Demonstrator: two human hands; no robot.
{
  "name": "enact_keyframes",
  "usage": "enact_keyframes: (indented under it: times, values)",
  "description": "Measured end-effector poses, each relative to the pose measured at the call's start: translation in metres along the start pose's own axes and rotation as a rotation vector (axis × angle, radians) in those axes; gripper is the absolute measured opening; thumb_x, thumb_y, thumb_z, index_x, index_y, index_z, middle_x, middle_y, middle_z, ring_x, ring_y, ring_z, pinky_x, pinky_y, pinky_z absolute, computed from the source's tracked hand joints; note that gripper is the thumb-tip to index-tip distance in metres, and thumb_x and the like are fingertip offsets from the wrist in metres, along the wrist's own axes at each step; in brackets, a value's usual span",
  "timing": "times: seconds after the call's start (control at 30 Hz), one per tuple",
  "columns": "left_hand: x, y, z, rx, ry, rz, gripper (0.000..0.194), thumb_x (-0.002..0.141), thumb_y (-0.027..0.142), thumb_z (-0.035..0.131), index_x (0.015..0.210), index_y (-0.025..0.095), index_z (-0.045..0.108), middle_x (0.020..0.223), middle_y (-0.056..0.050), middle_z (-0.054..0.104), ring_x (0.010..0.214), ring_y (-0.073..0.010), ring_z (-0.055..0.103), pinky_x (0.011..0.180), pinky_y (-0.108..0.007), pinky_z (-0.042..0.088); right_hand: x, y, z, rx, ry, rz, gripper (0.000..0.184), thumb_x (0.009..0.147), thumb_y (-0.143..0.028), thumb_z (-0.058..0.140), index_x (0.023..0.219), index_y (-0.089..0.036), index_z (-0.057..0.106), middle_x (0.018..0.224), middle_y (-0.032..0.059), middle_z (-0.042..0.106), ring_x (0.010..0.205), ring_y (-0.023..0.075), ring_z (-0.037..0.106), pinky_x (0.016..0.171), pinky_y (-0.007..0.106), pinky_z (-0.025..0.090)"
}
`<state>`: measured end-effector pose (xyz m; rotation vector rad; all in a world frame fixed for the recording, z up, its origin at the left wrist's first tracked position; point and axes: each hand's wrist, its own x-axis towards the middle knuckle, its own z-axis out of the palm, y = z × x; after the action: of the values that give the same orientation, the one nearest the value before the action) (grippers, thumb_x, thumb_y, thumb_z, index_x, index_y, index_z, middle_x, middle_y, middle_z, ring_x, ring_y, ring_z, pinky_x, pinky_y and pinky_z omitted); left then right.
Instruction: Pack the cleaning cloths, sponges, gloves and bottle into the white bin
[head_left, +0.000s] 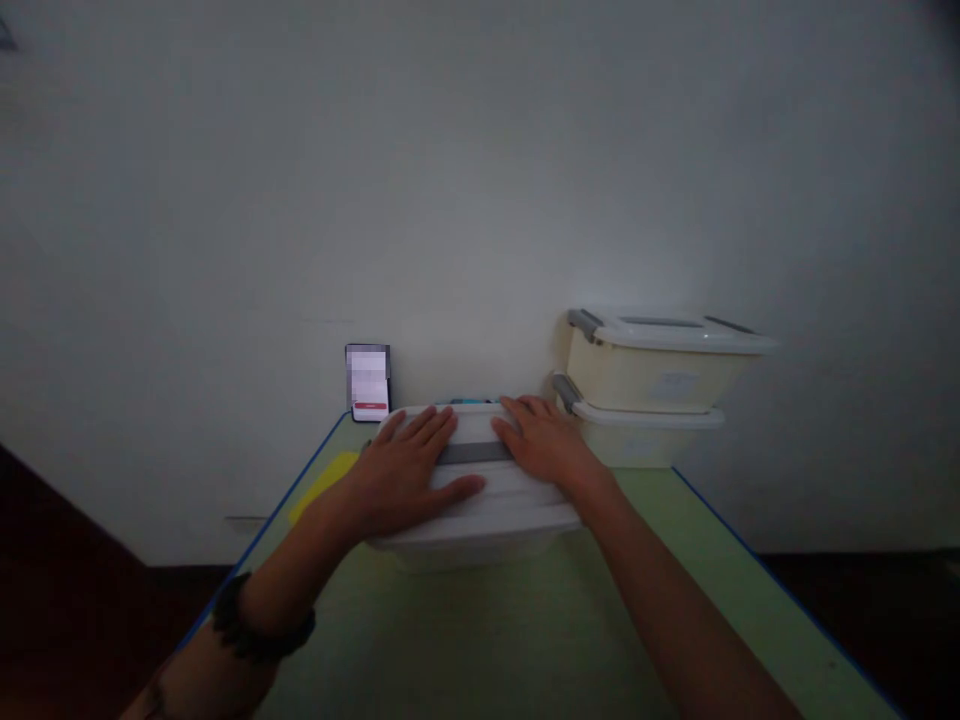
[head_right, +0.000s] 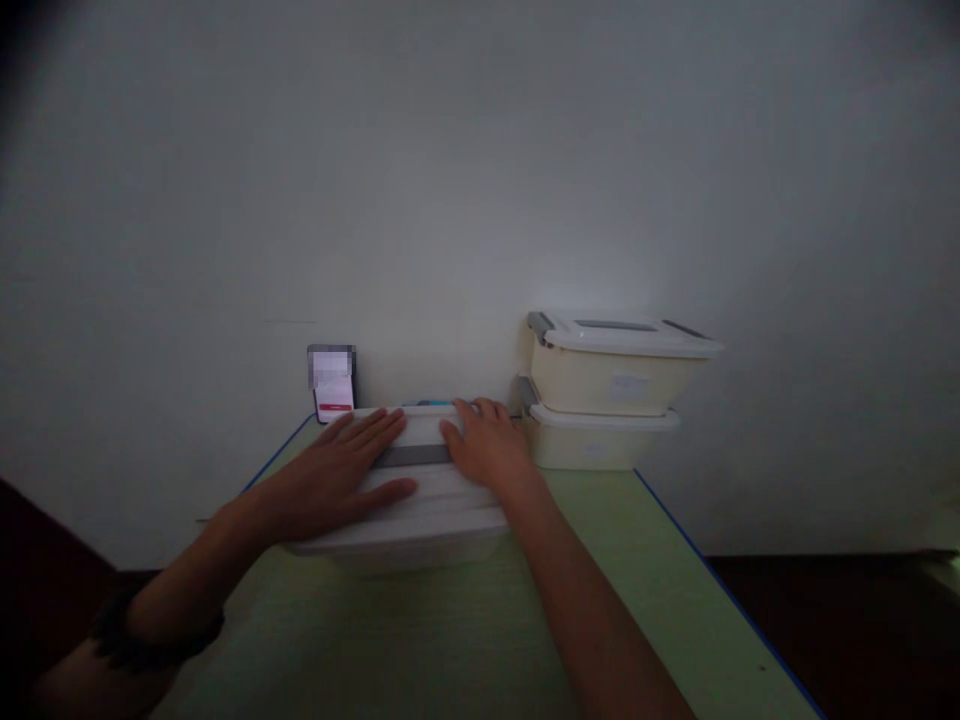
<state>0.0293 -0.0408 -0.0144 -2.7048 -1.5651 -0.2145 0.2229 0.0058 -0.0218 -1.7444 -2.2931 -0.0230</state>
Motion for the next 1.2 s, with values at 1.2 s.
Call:
enact_keyframes:
  times: [1.2]
  values:
    - [-0.001, -0.053, -0.038, -0.283, -0.338, -0.027, 0.111, 0.046, 0.056, 0.071, 0.138, 0.026, 0.015, 0.147, -0.010, 0.010, 0.131, -0.0311, 0.017, 0.104, -0.042, 0.021, 0.014, 0.023, 0.012, -0.015, -0.033, -0.109, 0.054, 0.087, -0.050, 0.024, 0.127, -0.019, 0.043, 0.122, 0.0153, 0.050, 0.115, 0.0303, 0.041, 0.092, 0.047, 0.032]
